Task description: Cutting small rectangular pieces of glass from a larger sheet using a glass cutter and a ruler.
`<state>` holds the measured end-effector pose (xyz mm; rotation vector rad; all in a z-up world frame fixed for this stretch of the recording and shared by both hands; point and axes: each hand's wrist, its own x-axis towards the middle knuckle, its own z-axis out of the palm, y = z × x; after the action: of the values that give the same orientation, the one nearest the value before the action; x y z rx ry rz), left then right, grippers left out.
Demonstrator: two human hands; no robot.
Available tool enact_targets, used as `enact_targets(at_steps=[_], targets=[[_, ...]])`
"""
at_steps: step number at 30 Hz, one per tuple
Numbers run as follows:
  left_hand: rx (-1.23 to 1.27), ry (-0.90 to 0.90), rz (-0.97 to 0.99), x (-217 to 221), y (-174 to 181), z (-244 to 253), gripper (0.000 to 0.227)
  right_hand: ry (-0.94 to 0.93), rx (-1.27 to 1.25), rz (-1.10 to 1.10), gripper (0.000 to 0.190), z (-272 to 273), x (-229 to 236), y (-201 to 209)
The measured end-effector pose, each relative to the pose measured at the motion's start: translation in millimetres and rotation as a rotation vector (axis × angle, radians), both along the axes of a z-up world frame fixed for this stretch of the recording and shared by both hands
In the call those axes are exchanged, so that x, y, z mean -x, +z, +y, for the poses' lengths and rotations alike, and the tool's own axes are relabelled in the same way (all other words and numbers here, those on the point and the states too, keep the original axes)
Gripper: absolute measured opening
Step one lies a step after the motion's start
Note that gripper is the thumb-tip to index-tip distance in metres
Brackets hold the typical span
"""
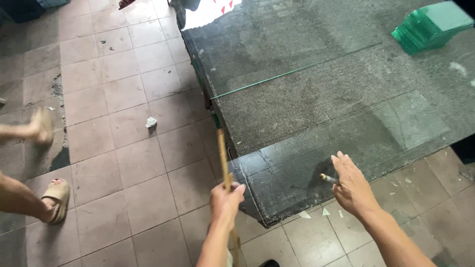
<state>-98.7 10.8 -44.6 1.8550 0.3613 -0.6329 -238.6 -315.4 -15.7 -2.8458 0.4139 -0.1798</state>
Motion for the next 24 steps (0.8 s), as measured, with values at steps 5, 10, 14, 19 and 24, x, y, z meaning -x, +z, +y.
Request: enact_targets(at_steps=[5, 10, 14, 19, 24], targets=[[0.000, 0.118, 0.133, -0.2, -64.4, 94.7, 0.017, 0.003, 0.163, 0.301, 0.073, -1.7, -1.1, -35.8], [0.236, 0.259, 0.043, -41.5, -65.7, 149.3, 0.020, -0.038, 0.113, 0.390, 0.083, 8.0, -11.7, -42.5], [0.212, 0.184, -0.083, -103.3, 37.8, 78.9, 0.019, -0.040, 0.034, 0.399, 0.093, 14.1, -1.7, -39.8], [0.193, -0.060, -0.178, -186.4, 19.2, -87.8, 0.017, -0.080, -0.002, 0.380, 0.096, 3.7, -2.6, -60.1], [-0.062, -0.210, -0.263, -204.0, 7.4, -157.0, 0.024, -0.144, -0.018, 0.507, 0.099, 0.9, -7.1, -69.2]])
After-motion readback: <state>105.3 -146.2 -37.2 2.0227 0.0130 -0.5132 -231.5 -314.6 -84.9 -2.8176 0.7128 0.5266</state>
